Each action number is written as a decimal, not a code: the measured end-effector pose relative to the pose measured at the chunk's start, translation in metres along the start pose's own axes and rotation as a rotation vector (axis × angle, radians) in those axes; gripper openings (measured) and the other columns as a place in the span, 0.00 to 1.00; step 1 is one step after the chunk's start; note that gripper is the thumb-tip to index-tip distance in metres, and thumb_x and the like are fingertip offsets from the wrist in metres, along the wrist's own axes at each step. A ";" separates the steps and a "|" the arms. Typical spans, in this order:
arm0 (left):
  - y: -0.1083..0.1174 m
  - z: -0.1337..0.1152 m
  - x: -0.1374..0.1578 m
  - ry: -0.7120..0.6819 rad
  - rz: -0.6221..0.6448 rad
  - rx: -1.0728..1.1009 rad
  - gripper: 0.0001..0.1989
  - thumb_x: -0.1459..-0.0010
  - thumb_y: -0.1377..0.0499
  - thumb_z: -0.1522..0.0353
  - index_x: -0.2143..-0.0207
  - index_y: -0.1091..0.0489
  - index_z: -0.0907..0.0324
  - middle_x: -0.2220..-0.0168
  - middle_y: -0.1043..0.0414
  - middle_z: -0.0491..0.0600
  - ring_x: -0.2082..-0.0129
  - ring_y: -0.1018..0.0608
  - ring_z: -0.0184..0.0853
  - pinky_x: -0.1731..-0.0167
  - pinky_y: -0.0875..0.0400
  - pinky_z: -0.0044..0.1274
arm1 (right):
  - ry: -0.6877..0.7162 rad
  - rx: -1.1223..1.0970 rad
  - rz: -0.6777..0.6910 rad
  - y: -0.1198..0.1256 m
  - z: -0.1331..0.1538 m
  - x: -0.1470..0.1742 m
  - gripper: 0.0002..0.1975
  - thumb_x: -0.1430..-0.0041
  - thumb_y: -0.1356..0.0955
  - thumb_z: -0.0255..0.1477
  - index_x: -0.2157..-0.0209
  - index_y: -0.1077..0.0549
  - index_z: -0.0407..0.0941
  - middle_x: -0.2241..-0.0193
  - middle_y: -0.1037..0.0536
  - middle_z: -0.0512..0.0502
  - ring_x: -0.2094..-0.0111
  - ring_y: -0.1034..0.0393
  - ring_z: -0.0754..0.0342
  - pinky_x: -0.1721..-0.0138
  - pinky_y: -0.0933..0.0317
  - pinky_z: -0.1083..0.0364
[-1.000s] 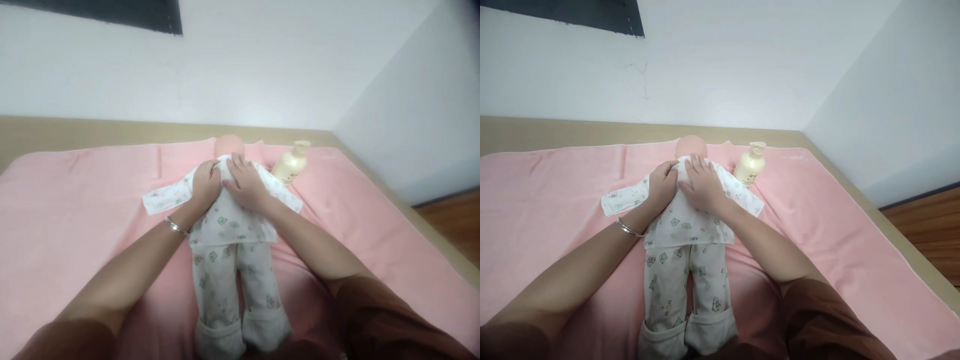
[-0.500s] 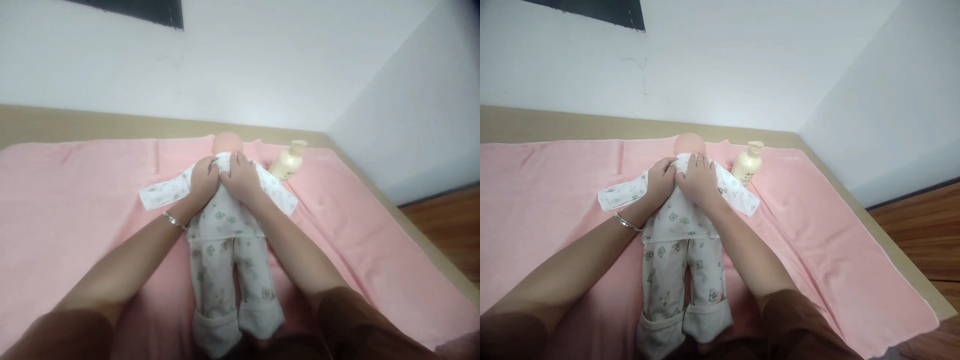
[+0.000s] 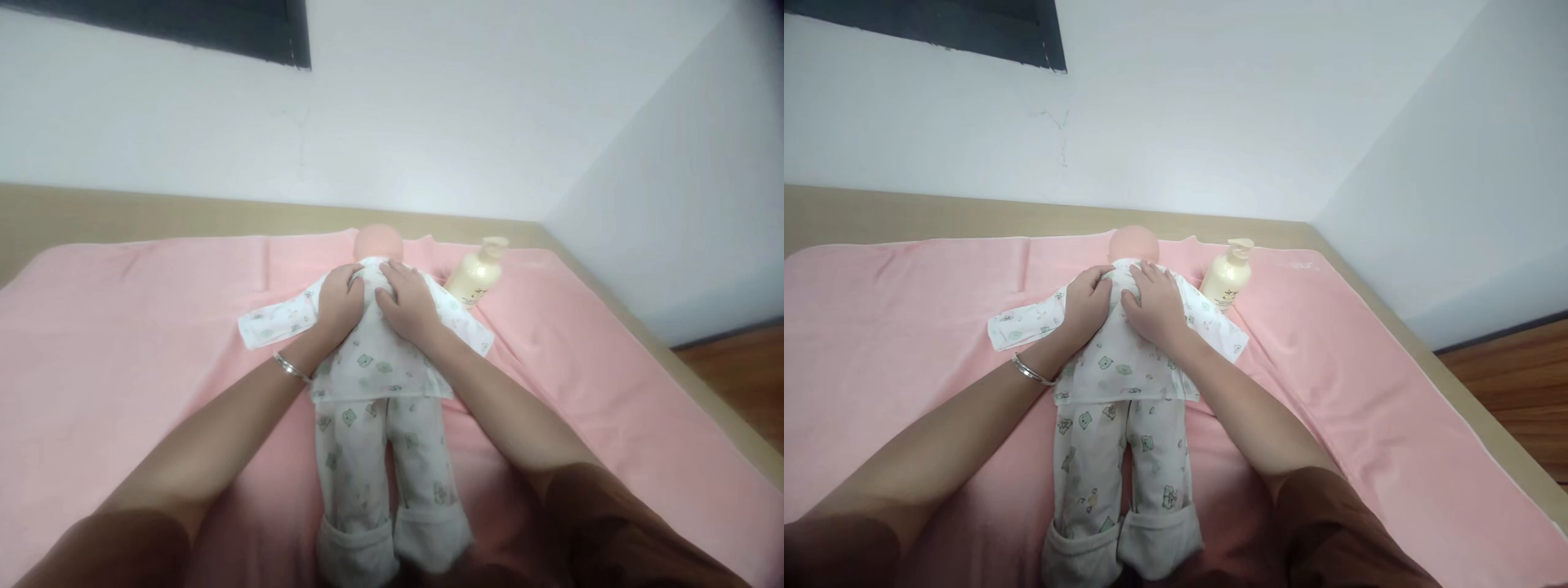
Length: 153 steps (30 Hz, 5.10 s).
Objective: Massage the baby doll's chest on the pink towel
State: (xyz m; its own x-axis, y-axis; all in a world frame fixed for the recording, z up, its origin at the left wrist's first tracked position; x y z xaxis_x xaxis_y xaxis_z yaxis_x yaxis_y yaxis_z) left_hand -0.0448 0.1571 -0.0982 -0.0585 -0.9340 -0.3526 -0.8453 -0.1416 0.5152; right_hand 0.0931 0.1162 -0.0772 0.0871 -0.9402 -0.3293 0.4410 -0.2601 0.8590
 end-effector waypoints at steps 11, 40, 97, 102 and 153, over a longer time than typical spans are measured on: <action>0.001 -0.003 0.002 0.018 -0.004 -0.021 0.19 0.41 0.51 0.68 0.53 0.25 0.59 0.49 0.22 0.52 0.48 0.23 0.41 0.42 0.30 0.35 | 0.012 -0.049 -0.061 -0.001 -0.002 0.001 0.26 0.36 0.41 0.32 0.40 0.30 0.38 0.36 0.32 0.36 0.34 0.40 0.42 0.31 0.50 0.39; 0.003 -0.004 0.003 0.039 -0.017 -0.006 0.20 0.42 0.51 0.67 0.52 0.25 0.60 0.49 0.22 0.52 0.48 0.23 0.41 0.42 0.30 0.33 | 0.162 -0.065 -0.143 -0.005 -0.013 0.005 0.24 0.35 0.41 0.34 0.43 0.28 0.39 0.39 0.29 0.36 0.37 0.36 0.41 0.33 0.46 0.39; 0.003 -0.005 0.002 0.029 -0.008 0.029 0.19 0.42 0.52 0.68 0.56 0.24 0.59 0.53 0.20 0.51 0.52 0.22 0.39 0.45 0.28 0.32 | 0.361 0.057 0.174 0.007 0.014 0.024 0.29 0.31 0.43 0.35 0.33 0.39 0.38 0.30 0.44 0.38 0.27 0.56 0.38 0.28 0.59 0.34; 0.003 -0.006 0.002 0.016 -0.008 0.001 0.18 0.42 0.51 0.68 0.57 0.24 0.58 0.54 0.20 0.51 0.53 0.22 0.40 0.47 0.28 0.33 | 0.305 -0.003 0.163 0.003 -0.019 -0.007 0.30 0.30 0.44 0.39 0.33 0.40 0.41 0.30 0.45 0.38 0.28 0.54 0.39 0.30 0.55 0.33; 0.003 -0.002 0.001 0.045 -0.022 0.069 0.17 0.44 0.50 0.68 0.57 0.24 0.58 0.55 0.20 0.50 0.53 0.22 0.40 0.48 0.28 0.33 | 0.173 0.164 0.227 0.009 0.034 0.044 0.32 0.31 0.42 0.35 0.30 0.46 0.38 0.28 0.55 0.32 0.27 0.64 0.30 0.31 0.63 0.29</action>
State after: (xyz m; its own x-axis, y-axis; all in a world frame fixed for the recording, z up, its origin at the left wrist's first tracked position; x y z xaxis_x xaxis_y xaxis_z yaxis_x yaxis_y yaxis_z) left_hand -0.0465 0.1551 -0.0956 -0.0170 -0.9450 -0.3265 -0.8809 -0.1403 0.4520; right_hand 0.0700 0.0654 -0.0706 0.3237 -0.9305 -0.1717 0.2446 -0.0930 0.9652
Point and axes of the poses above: each hand's wrist, its own x-axis away from the middle knuckle, its own y-axis out of the back of the hand, z = x × y, the point moved 4 cm from there along -x, towards the middle knuckle
